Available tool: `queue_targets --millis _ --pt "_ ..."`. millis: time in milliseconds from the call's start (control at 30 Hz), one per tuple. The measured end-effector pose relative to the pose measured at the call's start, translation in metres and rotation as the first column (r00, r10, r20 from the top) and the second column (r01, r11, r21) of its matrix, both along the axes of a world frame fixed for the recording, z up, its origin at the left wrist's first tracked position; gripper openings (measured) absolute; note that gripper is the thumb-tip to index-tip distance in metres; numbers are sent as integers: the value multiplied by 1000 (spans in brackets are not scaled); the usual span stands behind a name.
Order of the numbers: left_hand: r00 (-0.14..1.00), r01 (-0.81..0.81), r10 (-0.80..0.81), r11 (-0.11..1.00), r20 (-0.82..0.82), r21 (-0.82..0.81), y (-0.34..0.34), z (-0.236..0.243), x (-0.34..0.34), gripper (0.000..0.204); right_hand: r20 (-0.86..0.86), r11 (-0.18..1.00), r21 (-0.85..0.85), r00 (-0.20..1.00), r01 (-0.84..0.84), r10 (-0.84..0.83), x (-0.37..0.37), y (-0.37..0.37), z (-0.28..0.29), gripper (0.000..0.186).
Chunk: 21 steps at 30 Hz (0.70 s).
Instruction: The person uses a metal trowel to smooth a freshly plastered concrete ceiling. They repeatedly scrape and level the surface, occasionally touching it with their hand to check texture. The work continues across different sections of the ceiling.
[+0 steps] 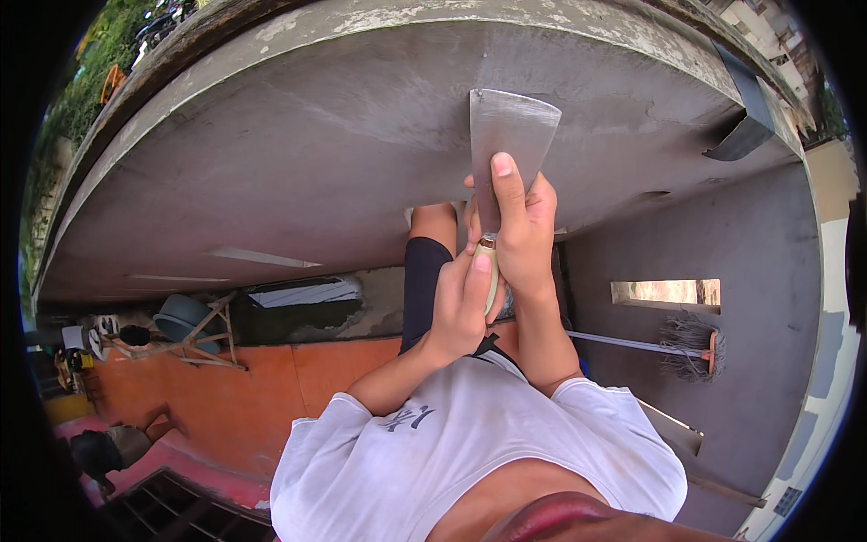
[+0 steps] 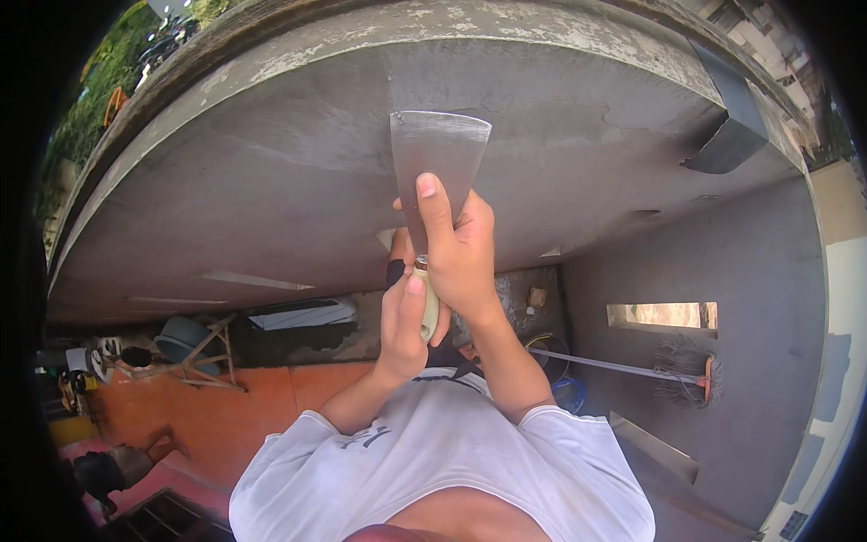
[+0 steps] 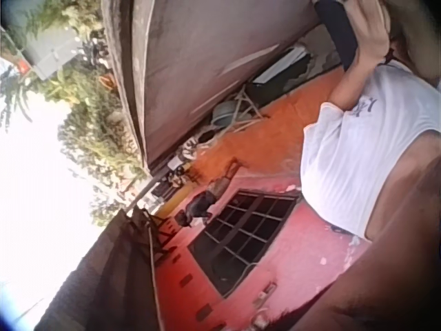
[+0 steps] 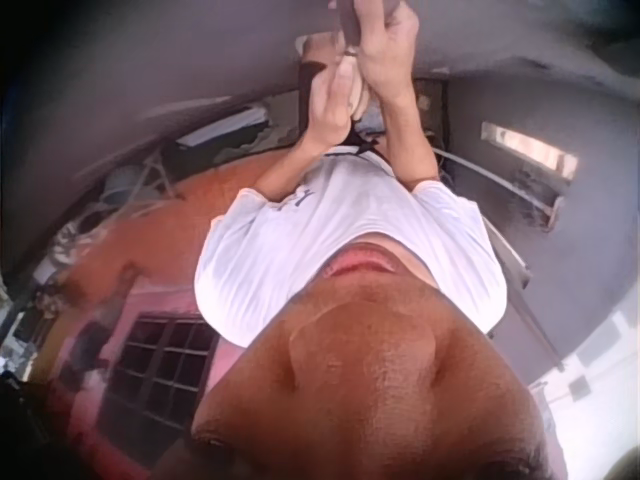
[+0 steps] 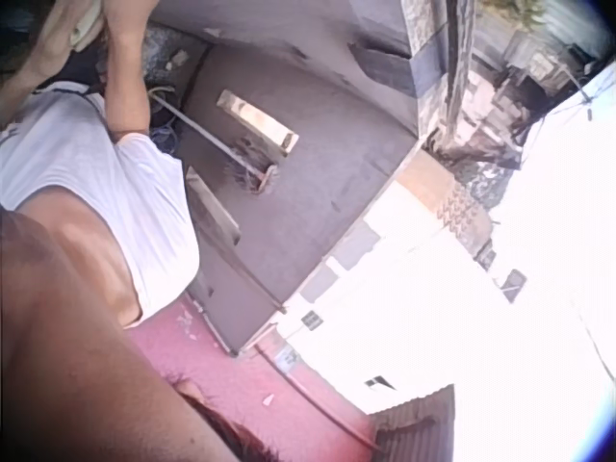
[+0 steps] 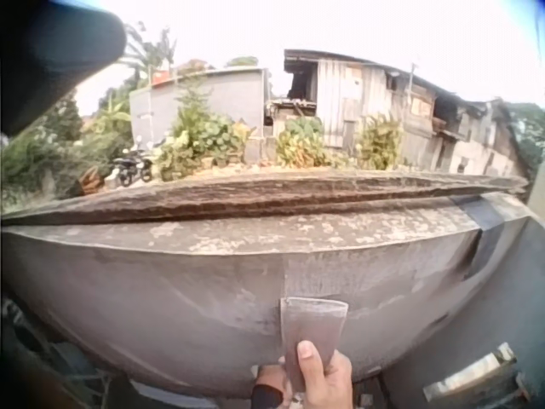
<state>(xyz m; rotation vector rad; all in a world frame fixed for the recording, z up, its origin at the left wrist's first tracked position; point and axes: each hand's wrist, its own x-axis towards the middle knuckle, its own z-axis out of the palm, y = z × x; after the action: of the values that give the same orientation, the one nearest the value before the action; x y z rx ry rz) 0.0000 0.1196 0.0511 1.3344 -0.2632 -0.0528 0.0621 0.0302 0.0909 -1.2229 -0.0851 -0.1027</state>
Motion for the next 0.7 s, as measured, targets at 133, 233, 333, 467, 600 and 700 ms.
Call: queue_targets --millis 133,233,333,467,600,700 --pt "1000 2 -2 1000 2 -21 -9 9 -6 52 -24 997 -76 999 -31 29 -2 -10 7 43" --pt "1000 -26 26 999 3 -27 -10 -2 1 53 2 998 -63 1000 26 -26 4 -5 -3 42" --pt "997 -38 43 997 63 -72 -4 -23 7 46 -9 1000 -19 1000 23 -23 4 1 -12 43" --pt "993 -55 59 998 100 -44 -4 -15 10 45 45 999 -10 998 31 -31 7 1 -5 44" --pt "990 -42 46 999 137 -30 3 -1 21 45 87 998 -1 994 65 -65 14 9 18 44" --pt "994 -32 34 999 105 -29 4 -7 11 45 91 992 -26 989 122 -119 9 11 1 44"
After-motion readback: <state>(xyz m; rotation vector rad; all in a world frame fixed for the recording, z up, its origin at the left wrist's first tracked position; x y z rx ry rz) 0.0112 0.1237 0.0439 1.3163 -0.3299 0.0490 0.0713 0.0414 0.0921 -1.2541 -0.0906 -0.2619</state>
